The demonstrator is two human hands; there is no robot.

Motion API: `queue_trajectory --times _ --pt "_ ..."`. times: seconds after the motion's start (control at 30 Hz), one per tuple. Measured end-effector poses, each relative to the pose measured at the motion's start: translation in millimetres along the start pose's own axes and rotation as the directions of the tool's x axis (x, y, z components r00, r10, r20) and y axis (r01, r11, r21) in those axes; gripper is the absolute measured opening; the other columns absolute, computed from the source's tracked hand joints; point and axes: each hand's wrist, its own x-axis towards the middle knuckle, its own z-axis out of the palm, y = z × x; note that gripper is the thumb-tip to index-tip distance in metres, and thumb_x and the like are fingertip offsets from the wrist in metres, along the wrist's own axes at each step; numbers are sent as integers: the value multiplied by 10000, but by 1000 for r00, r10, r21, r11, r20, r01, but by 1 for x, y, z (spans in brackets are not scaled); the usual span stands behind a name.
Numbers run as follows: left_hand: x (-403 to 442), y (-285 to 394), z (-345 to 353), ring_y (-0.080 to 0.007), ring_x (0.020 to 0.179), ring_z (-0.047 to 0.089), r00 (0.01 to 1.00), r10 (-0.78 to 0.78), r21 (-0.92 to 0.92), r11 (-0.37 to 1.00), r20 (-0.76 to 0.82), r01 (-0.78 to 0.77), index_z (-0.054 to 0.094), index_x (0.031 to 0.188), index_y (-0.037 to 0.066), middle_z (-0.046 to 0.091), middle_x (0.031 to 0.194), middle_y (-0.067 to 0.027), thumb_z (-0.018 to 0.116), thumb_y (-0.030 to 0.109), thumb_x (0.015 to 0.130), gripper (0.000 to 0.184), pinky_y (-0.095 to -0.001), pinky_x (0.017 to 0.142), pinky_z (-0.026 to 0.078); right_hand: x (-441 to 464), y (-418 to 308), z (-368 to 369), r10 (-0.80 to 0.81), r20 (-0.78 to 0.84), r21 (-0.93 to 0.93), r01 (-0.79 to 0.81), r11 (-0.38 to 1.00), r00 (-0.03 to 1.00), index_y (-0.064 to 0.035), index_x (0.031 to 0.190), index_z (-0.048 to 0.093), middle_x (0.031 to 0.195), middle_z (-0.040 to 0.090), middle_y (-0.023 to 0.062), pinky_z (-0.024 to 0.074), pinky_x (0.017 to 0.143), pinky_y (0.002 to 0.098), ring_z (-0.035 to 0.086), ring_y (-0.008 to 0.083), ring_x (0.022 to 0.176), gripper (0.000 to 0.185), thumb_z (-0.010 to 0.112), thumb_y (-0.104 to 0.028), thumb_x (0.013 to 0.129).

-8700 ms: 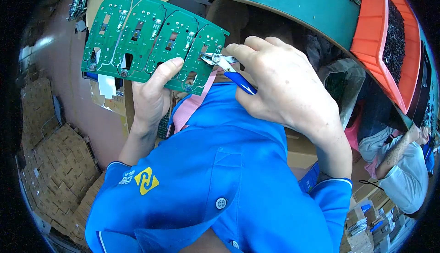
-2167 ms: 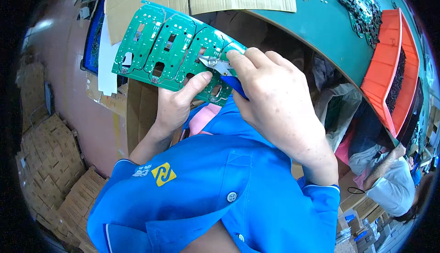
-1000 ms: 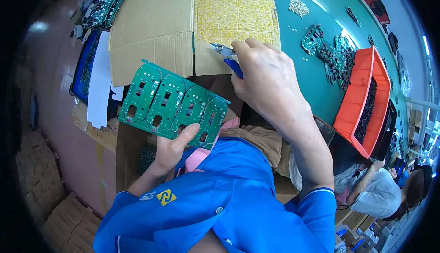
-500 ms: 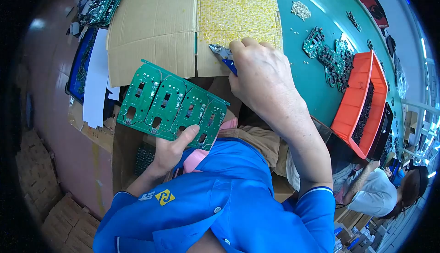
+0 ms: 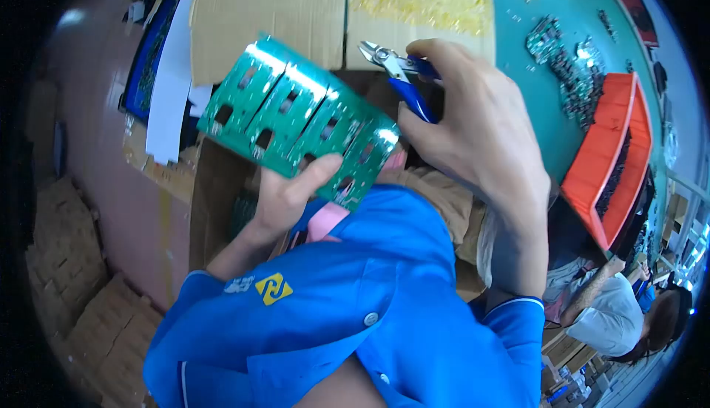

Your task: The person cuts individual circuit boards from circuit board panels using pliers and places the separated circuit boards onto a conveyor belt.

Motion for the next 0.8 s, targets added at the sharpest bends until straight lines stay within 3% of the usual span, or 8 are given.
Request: queue_trajectory --times 0.03,0.23,0.37,0.53,0.8 --pt "-3 -1 -2 -217 1005 671 999 -11 17 1000 33 10 540 1309 11 667 1184 -120 629 9 901 417 -327 896 535 -9 -3 3 29 4 103 -30 994 1000 -19 1182 645 993 669 130 535 780 374 640 317 836 477 707 -102 716" --pt "-9 -10 8 -209 1013 670 990 -117 -130 983 81 127 531 1318 11 661 1192 -120 638 16 899 432 -321 885 538 -49 -12 24 -9 116 223 -17 975 993 -27 1198 641 1044 657 113 515 856 370 622 302 891 515 724 -101 695" --pt "-11 -5 17 -196 1011 670 986 -120 -47 991 119 127 524 1323 13 662 1182 -113 641 12 903 436 -305 871 543 -53 -9 28 -96 3 99 95 991 995 -38 1186 647 1082 649 112 484 913 378 615 292 947 508 724 -110 689" --pt "-15 -9 29 -205 1058 665 988 -45 -40 998 145 51 487 1379 34 642 1237 -121 639 -8 922 484 -310 892 561 -56 -6 29 -112 -31 101 115 988 993 -46 1183 649 1080 645 112 467 927 388 605 286 970 515 728 -121 680" --pt "-17 -10 34 -189 1035 669 986 -47 5 999 163 46 477 1375 29 649 1214 -118 640 -19 908 496 -300 871 560 -60 -3 27 -112 -18 60 112 992 994 -49 1171 650 1081 647 106 468 907 381 605 283 962 509 731 -128 675"
